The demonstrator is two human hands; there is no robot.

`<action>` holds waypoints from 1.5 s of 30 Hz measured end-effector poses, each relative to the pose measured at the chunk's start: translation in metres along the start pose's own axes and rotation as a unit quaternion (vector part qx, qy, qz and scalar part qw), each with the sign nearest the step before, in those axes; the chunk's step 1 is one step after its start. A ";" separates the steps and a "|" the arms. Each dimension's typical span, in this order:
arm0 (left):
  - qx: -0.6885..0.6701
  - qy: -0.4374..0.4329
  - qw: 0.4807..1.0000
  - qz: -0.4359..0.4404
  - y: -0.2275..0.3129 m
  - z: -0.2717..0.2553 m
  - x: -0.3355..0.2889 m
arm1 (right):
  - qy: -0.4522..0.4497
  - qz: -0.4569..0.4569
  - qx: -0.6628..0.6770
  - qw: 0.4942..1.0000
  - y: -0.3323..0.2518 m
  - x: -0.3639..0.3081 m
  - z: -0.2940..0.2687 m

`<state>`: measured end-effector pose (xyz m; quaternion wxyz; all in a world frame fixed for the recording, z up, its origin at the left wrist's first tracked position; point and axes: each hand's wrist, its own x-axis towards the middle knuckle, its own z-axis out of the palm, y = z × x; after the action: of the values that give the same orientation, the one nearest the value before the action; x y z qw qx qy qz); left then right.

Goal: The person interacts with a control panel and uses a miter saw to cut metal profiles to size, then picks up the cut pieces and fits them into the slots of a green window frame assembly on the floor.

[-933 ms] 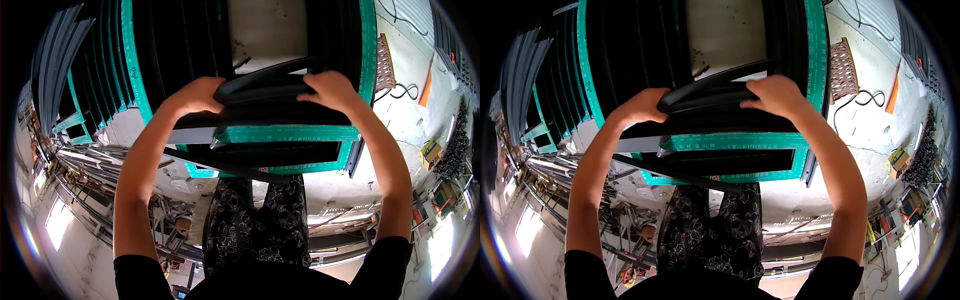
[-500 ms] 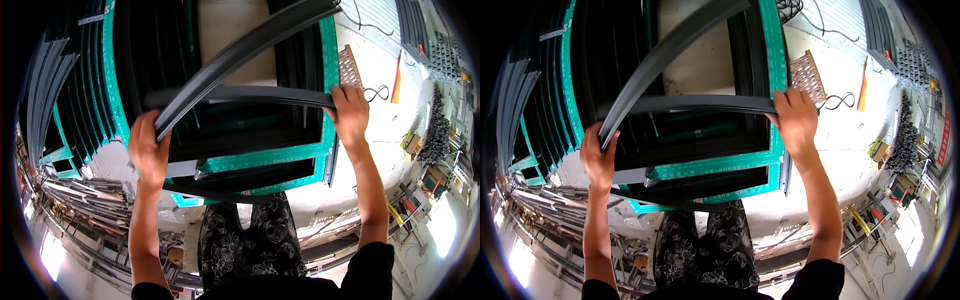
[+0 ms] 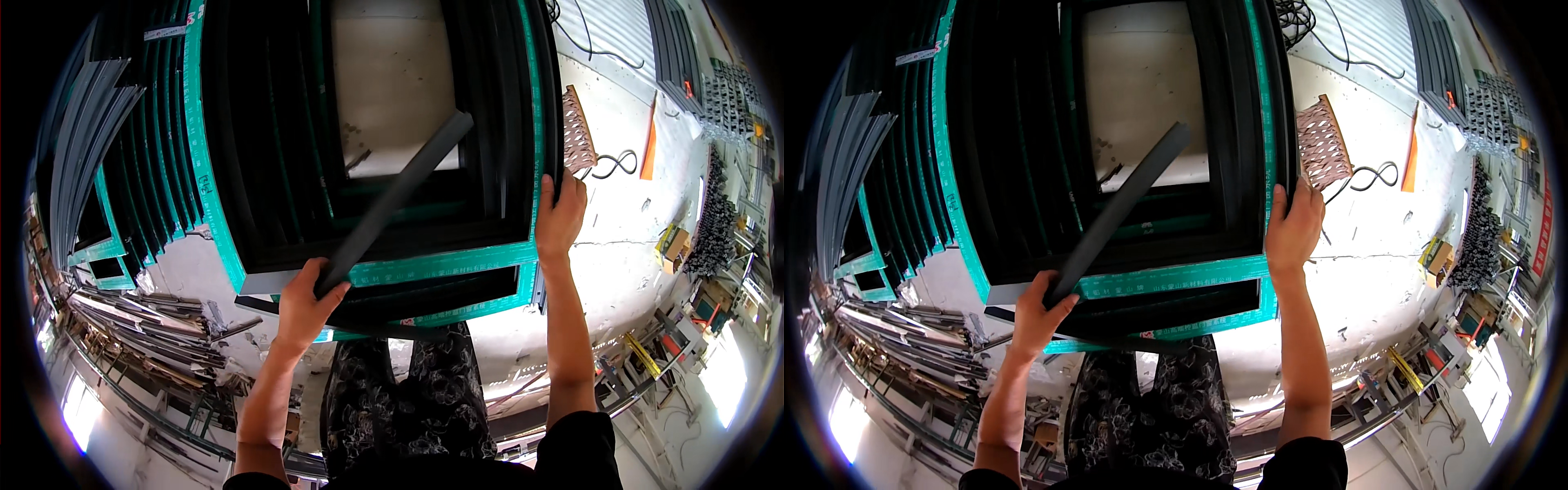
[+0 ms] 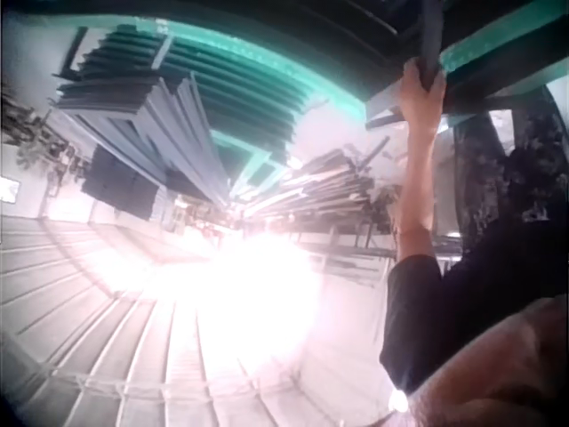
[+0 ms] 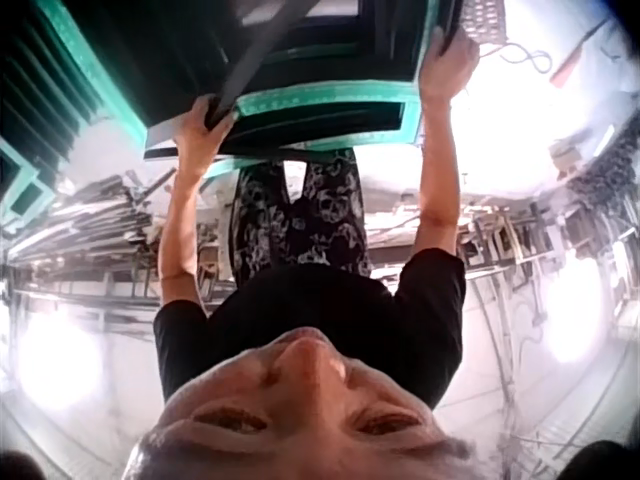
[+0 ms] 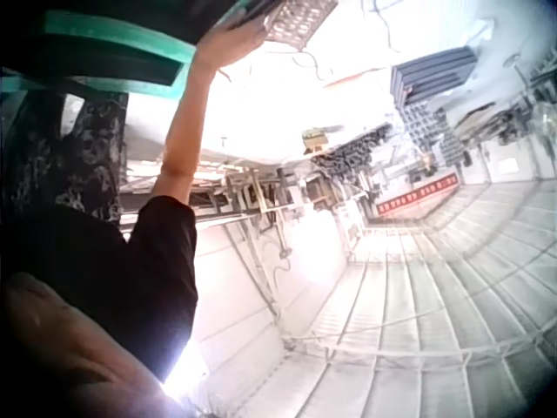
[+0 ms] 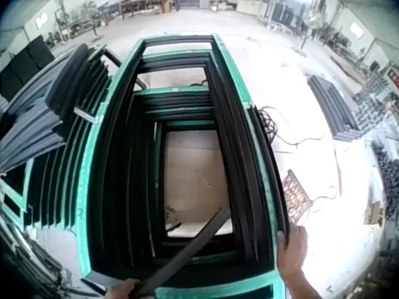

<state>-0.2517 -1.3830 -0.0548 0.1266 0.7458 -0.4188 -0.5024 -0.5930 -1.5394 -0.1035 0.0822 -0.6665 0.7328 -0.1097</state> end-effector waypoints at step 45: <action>0.268 -0.187 0.932 0.155 0.033 -0.033 -0.010 | -0.221 -0.381 0.050 0.897 -0.124 -0.115 -0.054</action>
<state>-0.2415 -1.4032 -0.0129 -0.0825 0.5708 -0.6641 -0.4757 -0.4773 -1.4336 -0.0210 0.2273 -0.8966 0.3797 -0.0187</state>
